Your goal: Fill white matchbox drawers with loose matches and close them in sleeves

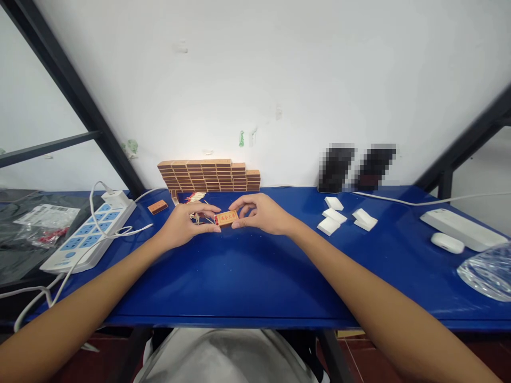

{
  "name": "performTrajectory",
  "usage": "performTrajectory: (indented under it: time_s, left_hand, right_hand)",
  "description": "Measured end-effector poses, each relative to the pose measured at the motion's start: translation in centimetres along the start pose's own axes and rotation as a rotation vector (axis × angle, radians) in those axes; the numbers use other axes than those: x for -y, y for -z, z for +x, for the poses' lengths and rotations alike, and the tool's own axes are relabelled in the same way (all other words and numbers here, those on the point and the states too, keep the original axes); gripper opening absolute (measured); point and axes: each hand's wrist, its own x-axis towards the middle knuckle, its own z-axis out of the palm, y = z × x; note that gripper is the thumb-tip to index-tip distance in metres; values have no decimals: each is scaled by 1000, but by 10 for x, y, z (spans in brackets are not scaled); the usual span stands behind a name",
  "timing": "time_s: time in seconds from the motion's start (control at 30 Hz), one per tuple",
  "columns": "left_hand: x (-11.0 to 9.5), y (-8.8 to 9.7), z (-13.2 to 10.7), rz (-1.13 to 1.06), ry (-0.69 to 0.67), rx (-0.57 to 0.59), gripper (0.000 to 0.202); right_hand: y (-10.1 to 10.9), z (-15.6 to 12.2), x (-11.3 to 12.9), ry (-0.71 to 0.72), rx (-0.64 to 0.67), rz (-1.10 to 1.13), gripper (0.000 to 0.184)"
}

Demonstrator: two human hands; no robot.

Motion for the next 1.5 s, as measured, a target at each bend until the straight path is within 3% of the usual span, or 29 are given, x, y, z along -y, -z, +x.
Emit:
performTrajectory:
  time_s: [0.5,0.6,0.77,0.93,1.5]
  left_hand:
    - [-5,2,1,-92,-91,104,75]
    - [-5,2,1,-67,-75,79,69]
    - [-6,0,0,-34,-33,-18,41]
    - [-9,1,1,-81,46,-65,37]
    - [-8,5,4,-189,55,-69,36]
  right_hand:
    - [-9,-7,16,2,174,112,52]
    - [-6,-5,12,3,142,98,53]
    - [-5,1,2,-3,-20,122,57]
    - [-15,5,1,-33,-120,364,49]
    - [-30,6,-5,-93,-23,684,41]
